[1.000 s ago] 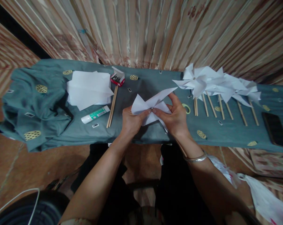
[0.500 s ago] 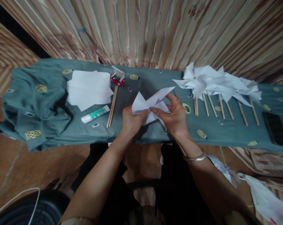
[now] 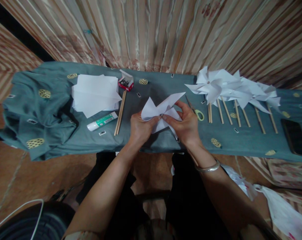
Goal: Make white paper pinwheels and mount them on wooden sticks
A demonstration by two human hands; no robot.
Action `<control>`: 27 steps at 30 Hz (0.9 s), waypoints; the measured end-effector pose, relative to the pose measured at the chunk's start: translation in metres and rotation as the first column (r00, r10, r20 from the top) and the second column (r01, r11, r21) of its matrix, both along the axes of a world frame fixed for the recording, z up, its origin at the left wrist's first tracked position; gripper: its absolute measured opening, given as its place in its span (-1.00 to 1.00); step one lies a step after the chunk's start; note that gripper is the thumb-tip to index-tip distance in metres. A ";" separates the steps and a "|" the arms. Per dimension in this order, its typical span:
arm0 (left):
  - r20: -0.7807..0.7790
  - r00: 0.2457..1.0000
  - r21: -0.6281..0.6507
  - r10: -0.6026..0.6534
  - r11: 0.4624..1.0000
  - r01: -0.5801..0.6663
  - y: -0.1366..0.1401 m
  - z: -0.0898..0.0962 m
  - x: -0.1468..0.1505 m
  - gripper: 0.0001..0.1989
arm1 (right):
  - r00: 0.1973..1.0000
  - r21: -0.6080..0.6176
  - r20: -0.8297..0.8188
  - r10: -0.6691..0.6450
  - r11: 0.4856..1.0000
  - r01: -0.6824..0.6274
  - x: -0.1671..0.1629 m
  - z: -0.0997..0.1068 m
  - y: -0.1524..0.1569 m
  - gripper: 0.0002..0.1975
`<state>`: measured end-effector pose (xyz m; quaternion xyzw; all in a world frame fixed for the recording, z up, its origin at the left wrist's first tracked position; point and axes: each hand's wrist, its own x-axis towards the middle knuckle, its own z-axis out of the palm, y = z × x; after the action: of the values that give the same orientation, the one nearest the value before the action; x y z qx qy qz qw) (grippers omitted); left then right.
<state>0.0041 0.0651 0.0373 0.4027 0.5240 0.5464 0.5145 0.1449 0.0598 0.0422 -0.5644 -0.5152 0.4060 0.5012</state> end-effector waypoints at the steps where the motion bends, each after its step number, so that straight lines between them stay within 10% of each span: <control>1: -0.004 1.000 -0.005 -0.001 1.000 0.001 0.000 0.000 0.000 -0.86 | 1.000 -0.003 0.000 0.004 1.000 -0.004 0.000 0.000 0.000 -0.32; 27: 0.042 0.998 -0.024 0.039 0.999 -0.038 0.003 -0.006 0.001 -0.83 | 1.000 -0.003 -0.019 0.023 1.000 -0.023 0.000 0.000 0.003 -0.31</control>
<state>0.0051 0.0677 0.0311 0.3748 0.5271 0.5585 0.5193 0.1446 0.0626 0.0423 -0.5553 -0.5163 0.4178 0.5006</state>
